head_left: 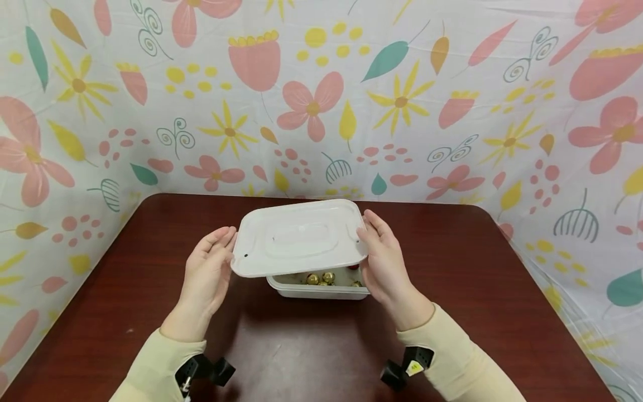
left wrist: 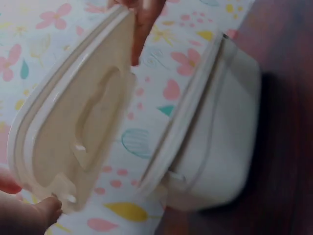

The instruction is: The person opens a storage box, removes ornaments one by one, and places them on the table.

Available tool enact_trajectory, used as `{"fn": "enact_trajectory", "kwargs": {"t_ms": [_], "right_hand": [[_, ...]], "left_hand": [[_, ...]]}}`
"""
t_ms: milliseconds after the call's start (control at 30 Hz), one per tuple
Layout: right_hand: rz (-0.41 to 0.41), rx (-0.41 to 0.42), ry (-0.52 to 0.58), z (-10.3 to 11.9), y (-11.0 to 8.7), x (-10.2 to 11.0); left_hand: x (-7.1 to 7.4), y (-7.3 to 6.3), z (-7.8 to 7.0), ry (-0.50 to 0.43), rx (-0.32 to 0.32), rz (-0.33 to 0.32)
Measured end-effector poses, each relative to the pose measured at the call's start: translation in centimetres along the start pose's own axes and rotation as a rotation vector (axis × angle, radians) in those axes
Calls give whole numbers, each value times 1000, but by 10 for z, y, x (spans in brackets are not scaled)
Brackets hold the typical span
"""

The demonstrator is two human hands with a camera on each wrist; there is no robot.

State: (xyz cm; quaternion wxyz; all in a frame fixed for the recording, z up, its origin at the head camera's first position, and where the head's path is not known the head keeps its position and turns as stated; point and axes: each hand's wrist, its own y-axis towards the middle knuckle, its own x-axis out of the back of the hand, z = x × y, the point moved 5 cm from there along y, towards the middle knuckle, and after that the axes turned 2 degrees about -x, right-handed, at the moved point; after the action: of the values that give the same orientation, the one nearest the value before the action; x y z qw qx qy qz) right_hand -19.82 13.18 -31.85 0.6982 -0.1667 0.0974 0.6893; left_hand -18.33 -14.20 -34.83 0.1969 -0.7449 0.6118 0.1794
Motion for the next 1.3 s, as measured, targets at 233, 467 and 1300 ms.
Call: {"fn": "enact_trajectory", "kwargs": {"t_ms": [233, 467, 1300], "right_hand": [[125, -47, -127, -13, 5, -2], [261, -139, -313, -25, 9, -16], [380, -197, -301, -79, 3, -92]], "left_hand": [[23, -2, -11, 7, -53, 32], [46, 2, -25, 185, -41, 66], [176, 41, -32, 464, -35, -95]]}}
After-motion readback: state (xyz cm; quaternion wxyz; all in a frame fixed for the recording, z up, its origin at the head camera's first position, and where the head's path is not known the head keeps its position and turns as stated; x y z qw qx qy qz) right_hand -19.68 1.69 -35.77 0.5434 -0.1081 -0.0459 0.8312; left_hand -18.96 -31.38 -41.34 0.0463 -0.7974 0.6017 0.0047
